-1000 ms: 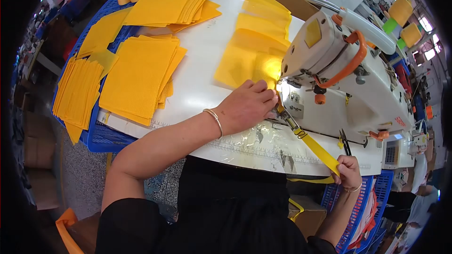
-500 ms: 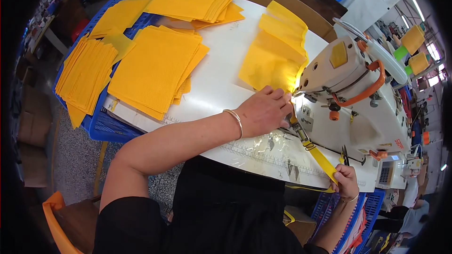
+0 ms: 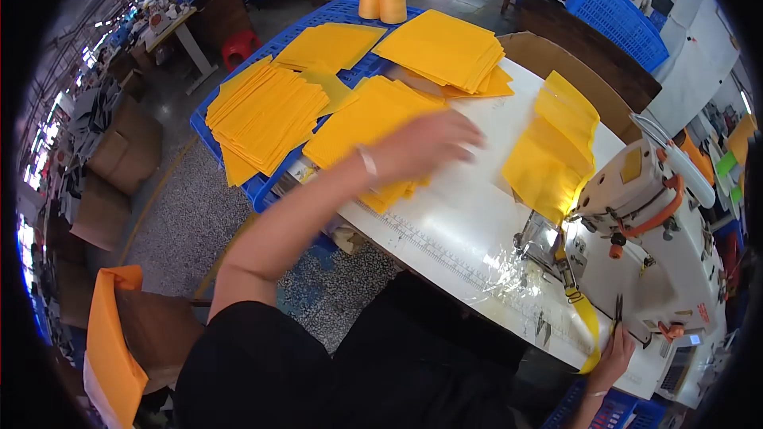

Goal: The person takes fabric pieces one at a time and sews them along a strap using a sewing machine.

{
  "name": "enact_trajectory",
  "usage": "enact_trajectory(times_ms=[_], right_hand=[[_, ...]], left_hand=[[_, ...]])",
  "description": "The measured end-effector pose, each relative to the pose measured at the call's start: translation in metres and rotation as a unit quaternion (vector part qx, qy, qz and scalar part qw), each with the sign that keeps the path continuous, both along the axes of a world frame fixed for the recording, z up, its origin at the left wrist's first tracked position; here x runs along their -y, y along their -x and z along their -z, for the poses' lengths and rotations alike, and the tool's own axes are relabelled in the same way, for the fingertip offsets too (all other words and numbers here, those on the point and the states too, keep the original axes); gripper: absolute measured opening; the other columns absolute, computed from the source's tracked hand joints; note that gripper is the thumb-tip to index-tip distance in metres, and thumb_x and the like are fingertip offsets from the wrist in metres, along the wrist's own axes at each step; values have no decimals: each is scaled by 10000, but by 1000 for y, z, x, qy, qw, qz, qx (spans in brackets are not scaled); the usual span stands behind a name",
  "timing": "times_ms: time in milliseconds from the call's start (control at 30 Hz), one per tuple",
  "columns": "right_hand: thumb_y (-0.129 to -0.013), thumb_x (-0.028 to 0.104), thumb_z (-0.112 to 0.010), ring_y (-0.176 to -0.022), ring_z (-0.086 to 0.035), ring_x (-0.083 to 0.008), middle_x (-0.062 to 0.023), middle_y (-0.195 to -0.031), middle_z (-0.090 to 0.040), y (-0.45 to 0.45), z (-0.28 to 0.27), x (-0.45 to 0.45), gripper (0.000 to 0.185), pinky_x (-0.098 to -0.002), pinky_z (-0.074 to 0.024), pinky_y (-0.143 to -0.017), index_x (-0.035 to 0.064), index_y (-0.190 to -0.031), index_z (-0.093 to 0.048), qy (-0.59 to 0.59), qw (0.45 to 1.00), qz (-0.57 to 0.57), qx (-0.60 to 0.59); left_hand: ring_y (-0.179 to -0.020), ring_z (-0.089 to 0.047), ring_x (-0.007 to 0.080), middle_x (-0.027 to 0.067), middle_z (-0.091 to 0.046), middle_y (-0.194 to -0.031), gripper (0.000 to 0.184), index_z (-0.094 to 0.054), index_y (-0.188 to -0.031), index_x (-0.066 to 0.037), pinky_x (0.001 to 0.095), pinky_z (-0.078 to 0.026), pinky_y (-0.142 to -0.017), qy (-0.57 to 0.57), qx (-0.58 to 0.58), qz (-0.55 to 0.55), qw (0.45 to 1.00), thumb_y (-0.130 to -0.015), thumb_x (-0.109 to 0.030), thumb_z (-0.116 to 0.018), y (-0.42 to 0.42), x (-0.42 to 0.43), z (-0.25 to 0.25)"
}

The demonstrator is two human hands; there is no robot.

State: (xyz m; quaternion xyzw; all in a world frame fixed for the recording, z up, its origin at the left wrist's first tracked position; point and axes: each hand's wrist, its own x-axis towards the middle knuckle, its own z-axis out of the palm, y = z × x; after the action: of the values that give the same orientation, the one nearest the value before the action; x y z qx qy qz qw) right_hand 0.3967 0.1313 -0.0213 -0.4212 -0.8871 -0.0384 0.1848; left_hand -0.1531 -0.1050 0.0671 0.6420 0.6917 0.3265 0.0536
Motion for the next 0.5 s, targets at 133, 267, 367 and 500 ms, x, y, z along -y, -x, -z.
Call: enact_trajectory(times_ms=[133, 267, 367, 500], right_hand=[[-842, 20, -648, -1052, -589, -309, -125, -1190, -649, 39, -28, -9, 366, -370, -482, -913, 16, -1207, -657, -39, 996, 4, 82], [-806, -24, -654, -989, -606, -289, -109, -1126, -667, 107, -109, 55, 359, -363, -491, -865, 29, -1159, -679, -26, 996, -69, 57], [-788, -11, -651, -1056, -608, -311, -113, -1153, -652, 189, -134, 116, 333, -402, -494, -917, 22, -1119, -659, 39, 939, -331, -80], [-877, 16, -565, -1209, -566, -306, -113, -1320, -601, 307, -103, 139, 359, -390, -472, -1018, 15, -1233, -612, 7, 874, -480, -79]], left_hand=[[-1035, -591, 240, 77, -670, -1085, 217, -704, -1120, -74, 320, -493, -958, 52, -6, -175, 983, -909, -122, -694, 47, 48, 26], [-953, -580, 210, 62, -664, -1004, 118, -690, -1023, -62, 284, -484, -912, 40, 29, -203, 978, -913, -102, -681, 38, 44, 30], [-917, -569, 186, 50, -656, -970, 66, -675, -977, -62, 264, -477, -883, 19, 96, -209, 973, -919, -93, -670, 36, 45, 26], [-890, -550, 146, 28, -638, -948, 17, -645, -935, -74, 237, -467, -841, -32, 261, -220, 939, -931, -88, -653, 36, 53, 18]])
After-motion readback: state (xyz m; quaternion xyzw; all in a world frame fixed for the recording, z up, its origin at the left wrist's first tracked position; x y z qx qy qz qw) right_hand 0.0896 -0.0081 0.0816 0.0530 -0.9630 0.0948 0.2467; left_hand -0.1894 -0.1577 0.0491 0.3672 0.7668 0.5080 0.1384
